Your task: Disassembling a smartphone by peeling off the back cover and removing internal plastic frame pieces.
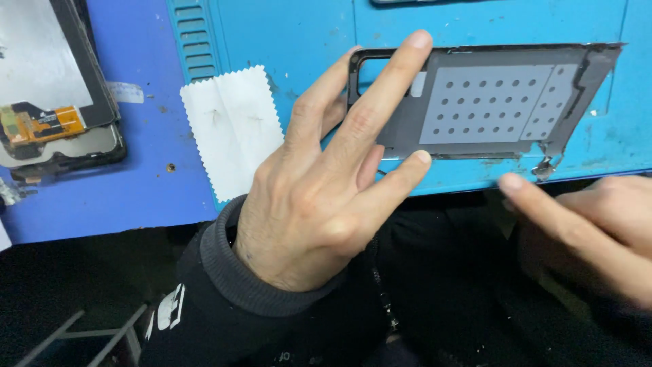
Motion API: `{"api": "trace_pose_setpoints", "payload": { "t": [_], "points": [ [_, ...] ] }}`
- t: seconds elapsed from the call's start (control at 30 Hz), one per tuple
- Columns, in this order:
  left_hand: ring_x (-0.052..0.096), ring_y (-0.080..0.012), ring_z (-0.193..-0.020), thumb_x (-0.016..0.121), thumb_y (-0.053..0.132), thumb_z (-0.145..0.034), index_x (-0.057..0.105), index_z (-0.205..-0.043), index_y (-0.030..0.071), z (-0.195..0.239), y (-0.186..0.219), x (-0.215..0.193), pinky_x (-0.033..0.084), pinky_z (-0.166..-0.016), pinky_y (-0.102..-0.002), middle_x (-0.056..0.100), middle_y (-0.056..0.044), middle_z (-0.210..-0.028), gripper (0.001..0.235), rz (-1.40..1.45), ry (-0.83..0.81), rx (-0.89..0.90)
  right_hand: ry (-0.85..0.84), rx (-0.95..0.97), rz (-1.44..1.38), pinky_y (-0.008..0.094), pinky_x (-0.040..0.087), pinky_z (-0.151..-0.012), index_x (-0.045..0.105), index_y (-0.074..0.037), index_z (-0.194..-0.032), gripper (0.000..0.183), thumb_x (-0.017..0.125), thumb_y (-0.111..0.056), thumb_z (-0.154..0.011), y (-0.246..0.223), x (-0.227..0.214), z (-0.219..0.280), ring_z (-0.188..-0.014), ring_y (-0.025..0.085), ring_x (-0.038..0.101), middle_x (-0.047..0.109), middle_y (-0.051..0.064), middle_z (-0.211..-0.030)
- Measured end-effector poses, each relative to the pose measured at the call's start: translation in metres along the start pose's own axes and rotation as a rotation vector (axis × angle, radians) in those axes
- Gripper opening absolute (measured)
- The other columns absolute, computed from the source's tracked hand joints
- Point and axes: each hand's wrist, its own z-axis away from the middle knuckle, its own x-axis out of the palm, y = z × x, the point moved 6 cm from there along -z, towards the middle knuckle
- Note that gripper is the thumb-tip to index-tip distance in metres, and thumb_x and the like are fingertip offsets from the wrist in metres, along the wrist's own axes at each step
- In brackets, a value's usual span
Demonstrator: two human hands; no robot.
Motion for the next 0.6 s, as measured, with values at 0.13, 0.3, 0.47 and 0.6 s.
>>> {"api": "trace_pose_setpoints", "payload": {
  "t": [0.13, 0.3, 0.47, 0.6],
  "points": [
    [0.046, -0.0454, -0.144, 0.077, -0.013, -0.09, 0.075, -0.114, 0.008, -0.011, 0.005, 0.001, 0.06, -0.109, -0.042, 0.045, -0.02, -0.155, 0.032, 0.02, 0.019, -0.009, 0.221, -0.081, 0.072, 0.032, 0.035, -0.046, 0.071, 0.003, -0.125, 0.049, 0.081, 0.002, -0.078, -0.045, 0.011, -0.027, -0.047, 0.012, 0.046, 0.047, -0.004, -0.057],
    [0.049, -0.0473, -0.138, 0.075, -0.015, -0.081, 0.077, -0.111, 0.01, -0.024, 0.014, -0.002, 0.06, -0.102, -0.043, 0.046, -0.024, -0.151, 0.039, -0.033, -0.036, -0.008, 0.265, -0.035, 0.142, 0.03, 0.035, -0.043, 0.074, -0.001, -0.122, 0.045, 0.079, 0.0, -0.077, -0.053, 0.002, -0.049, -0.043, 0.012, 0.04, 0.036, -0.002, -0.053],
    [0.05, -0.0474, -0.136, 0.076, -0.014, -0.078, 0.077, -0.109, 0.011, -0.029, 0.016, 0.0, 0.06, -0.103, -0.044, 0.047, -0.023, -0.15, 0.04, -0.038, -0.05, -0.037, 0.371, -0.094, 0.238, 0.029, 0.032, -0.042, 0.076, -0.005, -0.121, 0.039, 0.078, -0.004, -0.081, -0.049, 0.004, -0.05, -0.044, 0.012, 0.038, 0.036, -0.003, -0.055],
    [0.051, -0.0484, -0.134, 0.076, -0.013, -0.076, 0.078, -0.107, 0.013, -0.029, 0.016, 0.002, 0.06, -0.102, -0.045, 0.047, -0.024, -0.149, 0.04, -0.061, -0.064, -0.048, 0.365, -0.085, 0.213, 0.029, 0.032, -0.042, 0.077, -0.005, -0.122, 0.042, 0.078, -0.007, -0.08, -0.048, 0.006, -0.05, -0.043, 0.012, 0.039, 0.036, -0.004, -0.055]
  ]
}}
